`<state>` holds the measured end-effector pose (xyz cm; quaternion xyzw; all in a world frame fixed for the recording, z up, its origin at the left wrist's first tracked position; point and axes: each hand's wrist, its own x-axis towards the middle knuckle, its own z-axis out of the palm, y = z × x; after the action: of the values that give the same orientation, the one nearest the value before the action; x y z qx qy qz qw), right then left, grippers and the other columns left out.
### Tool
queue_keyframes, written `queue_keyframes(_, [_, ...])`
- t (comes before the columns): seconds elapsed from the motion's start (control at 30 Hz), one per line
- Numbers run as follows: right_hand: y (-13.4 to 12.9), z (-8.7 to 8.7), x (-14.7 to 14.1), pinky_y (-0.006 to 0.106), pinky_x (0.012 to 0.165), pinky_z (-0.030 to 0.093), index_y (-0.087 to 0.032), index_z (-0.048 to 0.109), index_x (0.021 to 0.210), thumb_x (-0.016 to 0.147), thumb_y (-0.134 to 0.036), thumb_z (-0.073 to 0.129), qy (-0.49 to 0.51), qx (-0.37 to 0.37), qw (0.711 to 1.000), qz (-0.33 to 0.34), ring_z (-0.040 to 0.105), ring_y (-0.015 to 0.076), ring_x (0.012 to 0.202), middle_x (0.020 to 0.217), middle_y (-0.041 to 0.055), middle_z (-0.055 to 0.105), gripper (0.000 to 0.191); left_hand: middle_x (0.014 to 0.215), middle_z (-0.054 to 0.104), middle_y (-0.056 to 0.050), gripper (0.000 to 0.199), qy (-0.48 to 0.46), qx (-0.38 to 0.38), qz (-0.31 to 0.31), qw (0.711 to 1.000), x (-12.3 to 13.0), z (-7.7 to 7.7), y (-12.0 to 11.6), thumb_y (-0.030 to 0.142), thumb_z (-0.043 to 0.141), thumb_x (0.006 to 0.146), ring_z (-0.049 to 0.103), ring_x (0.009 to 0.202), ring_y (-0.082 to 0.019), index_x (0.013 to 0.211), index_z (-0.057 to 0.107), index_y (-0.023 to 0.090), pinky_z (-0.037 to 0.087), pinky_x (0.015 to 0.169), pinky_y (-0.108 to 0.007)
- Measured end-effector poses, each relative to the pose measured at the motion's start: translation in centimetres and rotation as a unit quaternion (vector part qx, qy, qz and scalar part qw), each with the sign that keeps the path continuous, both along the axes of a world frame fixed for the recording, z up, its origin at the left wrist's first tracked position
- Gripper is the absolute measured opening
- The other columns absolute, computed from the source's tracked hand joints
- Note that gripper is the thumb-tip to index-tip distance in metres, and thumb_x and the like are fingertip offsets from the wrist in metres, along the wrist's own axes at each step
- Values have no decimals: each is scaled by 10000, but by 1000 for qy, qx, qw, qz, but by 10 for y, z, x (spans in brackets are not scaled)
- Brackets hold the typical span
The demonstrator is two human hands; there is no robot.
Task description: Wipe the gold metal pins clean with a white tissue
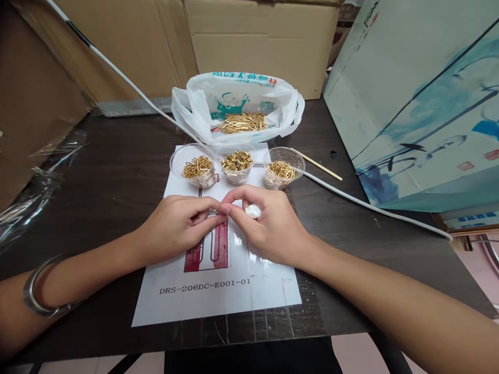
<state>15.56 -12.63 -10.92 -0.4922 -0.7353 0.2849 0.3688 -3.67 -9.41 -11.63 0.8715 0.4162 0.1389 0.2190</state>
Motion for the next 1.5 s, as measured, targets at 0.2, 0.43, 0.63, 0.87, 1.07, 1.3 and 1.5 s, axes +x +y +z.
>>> queue_keyframes(0.2, [14,-10,3,218,582,404,-176,664,834,845,-286,585,44,-36,998,-16,530,97,632,716,-8,625,136,508,491,46,167,-2,8,5,1000,-1,0,2,310,560,860,398,478,-82,860,694,212,269,515,-225])
queue_keyframes(0.43, [14,-10,5,213,583,395,-174,670,828,843,-291,588,46,-40,998,-10,508,92,621,679,-14,592,143,568,548,36,240,-10,-21,6,1000,0,0,3,310,468,910,441,527,-86,883,679,198,295,540,-230])
queue_keyframes(0.63, [13,-12,5,230,594,400,-181,668,847,850,-308,578,35,-43,998,-12,518,104,638,707,-5,605,155,494,437,61,218,-33,-31,-1,999,-2,0,1,326,516,879,422,490,-83,1005,661,221,293,520,-221])
queue_keyframes(0.87, [14,-12,4,207,573,372,-171,672,833,848,-280,585,22,-21,999,-9,468,75,585,651,-29,559,140,679,583,48,164,-105,-24,24,994,0,2,1,320,551,874,438,536,-61,947,630,197,347,561,-201])
queue_keyframes(1.07, [13,-13,4,195,564,384,-175,678,844,858,-288,573,7,-14,1000,-4,494,72,583,647,-26,579,155,718,631,43,153,-126,-17,20,992,-2,0,2,322,550,878,449,535,-69,895,646,205,346,543,-222])
queue_keyframes(1.3, [11,-15,2,209,524,386,-183,678,872,847,-311,575,-35,-23,999,32,518,72,550,718,-17,663,166,755,658,13,167,-136,-14,27,990,-1,-1,2,317,548,876,534,620,-96,865,653,189,372,576,-237])
queue_keyframes(1.5, [5,-16,1,211,470,364,-176,663,870,815,-314,616,-67,33,997,27,430,53,434,558,-53,573,156,735,647,9,173,-134,-26,26,990,-1,1,2,308,543,871,540,629,-101,837,648,175,380,583,-237])
